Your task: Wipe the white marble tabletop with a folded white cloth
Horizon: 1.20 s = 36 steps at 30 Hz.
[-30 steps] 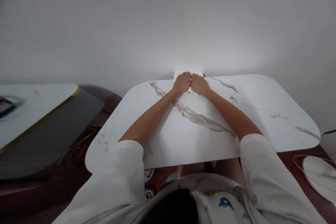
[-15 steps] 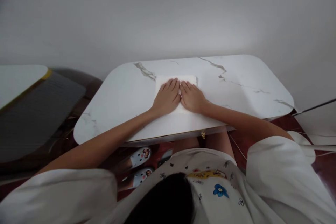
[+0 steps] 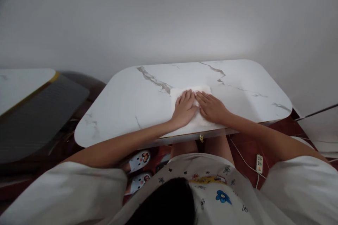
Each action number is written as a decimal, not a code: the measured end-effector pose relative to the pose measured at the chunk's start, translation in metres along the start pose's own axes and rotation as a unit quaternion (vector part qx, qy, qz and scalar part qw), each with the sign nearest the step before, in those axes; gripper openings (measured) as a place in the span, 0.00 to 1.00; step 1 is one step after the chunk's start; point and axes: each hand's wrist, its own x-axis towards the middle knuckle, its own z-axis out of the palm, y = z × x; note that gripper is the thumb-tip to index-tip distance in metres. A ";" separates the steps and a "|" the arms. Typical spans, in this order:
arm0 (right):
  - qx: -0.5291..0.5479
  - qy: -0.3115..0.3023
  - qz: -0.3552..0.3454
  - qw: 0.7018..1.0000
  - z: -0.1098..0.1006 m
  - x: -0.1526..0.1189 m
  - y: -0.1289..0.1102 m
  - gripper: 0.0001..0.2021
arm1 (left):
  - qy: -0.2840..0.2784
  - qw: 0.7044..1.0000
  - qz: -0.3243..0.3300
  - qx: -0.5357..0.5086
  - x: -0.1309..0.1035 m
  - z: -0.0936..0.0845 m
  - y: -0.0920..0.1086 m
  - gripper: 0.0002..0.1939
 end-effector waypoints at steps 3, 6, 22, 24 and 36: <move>0.003 0.004 0.017 1.000 0.010 0.034 0.028 0.28 | 0.021 1.000 -0.010 0.018 0.042 -0.004 -0.008 0.30; -0.007 0.000 0.042 0.999 0.021 0.076 0.051 0.28 | 0.067 0.997 0.002 0.038 0.086 -0.008 -0.029 0.27; -0.052 0.044 0.108 0.992 0.049 0.203 0.127 0.29 | 0.135 0.983 0.095 0.075 0.242 -0.016 -0.097 0.23; -0.056 0.046 0.126 0.989 0.045 0.192 0.131 0.29 | 0.128 0.982 0.114 0.078 0.244 -0.013 -0.087 0.24; -0.053 0.025 0.119 0.991 0.019 0.079 0.049 0.27 | 0.063 0.980 0.157 0.103 0.113 -0.010 -0.042 0.26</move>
